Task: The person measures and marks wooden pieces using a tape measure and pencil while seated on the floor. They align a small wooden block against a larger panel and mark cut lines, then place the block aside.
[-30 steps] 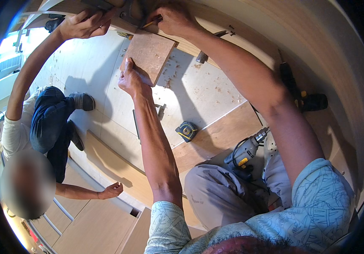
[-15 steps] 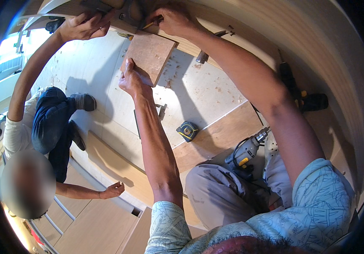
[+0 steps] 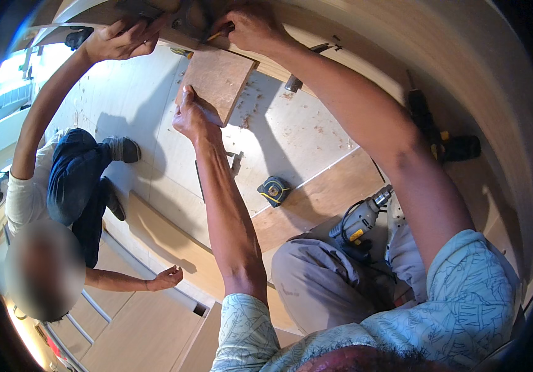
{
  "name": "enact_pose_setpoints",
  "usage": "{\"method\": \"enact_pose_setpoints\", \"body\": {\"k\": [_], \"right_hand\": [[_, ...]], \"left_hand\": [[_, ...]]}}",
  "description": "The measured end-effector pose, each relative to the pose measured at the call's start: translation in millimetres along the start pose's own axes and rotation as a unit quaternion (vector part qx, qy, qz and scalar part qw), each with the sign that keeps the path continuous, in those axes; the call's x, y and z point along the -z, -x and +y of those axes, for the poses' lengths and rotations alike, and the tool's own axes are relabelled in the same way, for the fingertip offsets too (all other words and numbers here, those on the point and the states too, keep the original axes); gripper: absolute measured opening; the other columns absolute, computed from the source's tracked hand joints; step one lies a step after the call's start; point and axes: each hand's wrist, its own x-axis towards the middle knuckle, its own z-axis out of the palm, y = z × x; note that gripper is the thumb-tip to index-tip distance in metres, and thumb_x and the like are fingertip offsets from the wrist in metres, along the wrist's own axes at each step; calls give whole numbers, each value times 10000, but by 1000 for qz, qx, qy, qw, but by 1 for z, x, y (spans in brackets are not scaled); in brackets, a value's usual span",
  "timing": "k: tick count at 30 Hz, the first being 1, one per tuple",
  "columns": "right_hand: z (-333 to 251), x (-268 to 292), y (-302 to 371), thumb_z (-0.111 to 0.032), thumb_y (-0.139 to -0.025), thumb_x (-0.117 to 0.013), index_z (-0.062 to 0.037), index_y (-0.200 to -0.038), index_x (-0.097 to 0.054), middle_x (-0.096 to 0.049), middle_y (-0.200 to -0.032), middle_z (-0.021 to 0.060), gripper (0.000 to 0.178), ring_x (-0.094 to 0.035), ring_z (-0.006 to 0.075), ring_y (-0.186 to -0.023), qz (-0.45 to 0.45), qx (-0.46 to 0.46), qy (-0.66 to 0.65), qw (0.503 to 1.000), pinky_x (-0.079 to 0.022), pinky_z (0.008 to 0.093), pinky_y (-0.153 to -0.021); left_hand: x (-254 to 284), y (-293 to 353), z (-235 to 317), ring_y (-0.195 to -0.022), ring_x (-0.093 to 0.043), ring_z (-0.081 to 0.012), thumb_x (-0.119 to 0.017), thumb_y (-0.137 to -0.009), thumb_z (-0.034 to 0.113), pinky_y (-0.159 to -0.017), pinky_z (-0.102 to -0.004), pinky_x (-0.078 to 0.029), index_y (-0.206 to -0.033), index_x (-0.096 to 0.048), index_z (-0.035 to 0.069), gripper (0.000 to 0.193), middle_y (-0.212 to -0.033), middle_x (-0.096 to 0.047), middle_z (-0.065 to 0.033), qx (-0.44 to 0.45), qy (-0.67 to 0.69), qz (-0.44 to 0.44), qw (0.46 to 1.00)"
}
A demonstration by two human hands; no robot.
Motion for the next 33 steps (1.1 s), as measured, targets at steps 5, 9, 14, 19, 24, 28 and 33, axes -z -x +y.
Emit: {"method": "enact_pose_setpoints", "body": {"k": [5, 9, 14, 19, 24, 28, 33], "right_hand": [[0, 0, 0, -146, -928, -677, -138, -1154, -802, -774, -1175, 177, 258, -717, 350, -1146, 0, 1, -4, 1000, -546, 460, -1004], [1, -1, 0, -143, -930, -677, -139, -1152, -803, -775, -1175, 174, 256, -717, 347, -1146, -1, 0, -5, 1000, -545, 458, -1006], [1, -2, 0, -139, -932, -676, -141, -1151, -805, -775, -1176, 170, 254, -717, 344, -1147, 0, 0, -9, 1000, -544, 455, -1009], [2, -4, 0, -135, -934, -675, -142, -1149, -806, -776, -1176, 167, 252, -717, 341, -1147, 0, 1, -10, 1000, -542, 452, -1012], [4, -4, 1, -131, -936, -675, -143, -1148, -808, -776, -1176, 164, 250, -717, 337, -1148, -2, 1, -14, 1000, -541, 449, -1015], [4, -5, 1, -128, -938, -675, -144, -1147, -809, -777, -1176, 161, 249, -717, 335, -1148, -4, 2, -17, 1000, -540, 447, -1017], [2, -7, 1, -124, -940, -674, -145, -1145, -810, -777, -1177, 157, 247, -717, 331, -1148, -3, 2, -18, 1000, -539, 444, -1020]], "left_hand": [[1, -2, -1, -959, -720, -255, -761, -993, 150, -860, -382, -576, -1240, -729, -72, 334, -1117, -745, -121, -9, 4, -3, 1000], [0, -1, -1, -950, -719, -250, -763, -993, 150, -851, -378, -576, -1238, -731, -69, 331, -1108, -744, -114, -14, 3, -4, 1000], [-2, 3, 2, -947, -715, -241, -756, -998, 144, -844, -365, -575, -1240, -732, -67, 323, -1105, -744, -110, -2, 5, 8, 1000], [-3, 3, 5, -992, -711, -241, -751, -1004, 151, -877, -381, -574, -1253, -726, -71, 334, -1132, -740, -126, 6, -13, 17, 1000], [-1, 2, 3, -1009, -707, -243, -757, -1001, 153, -879, -393, -575, -1270, -715, -84, 361, -1150, -737, -133, 5, 5, 2, 1000], [-1, 0, 3, -1001, -707, -242, -749, -1005, 145, -876, -387, -574, -1270, -712, -90, 356, -1156, -737, -127, 10, -8, 14, 1000], [-2, 1, 2, -968, -711, -241, -751, -1002, 135, -861, -378, -576, -1256, -719, -88, 340, -1123, -743, -122, 5, 2, 12, 1000]]}}
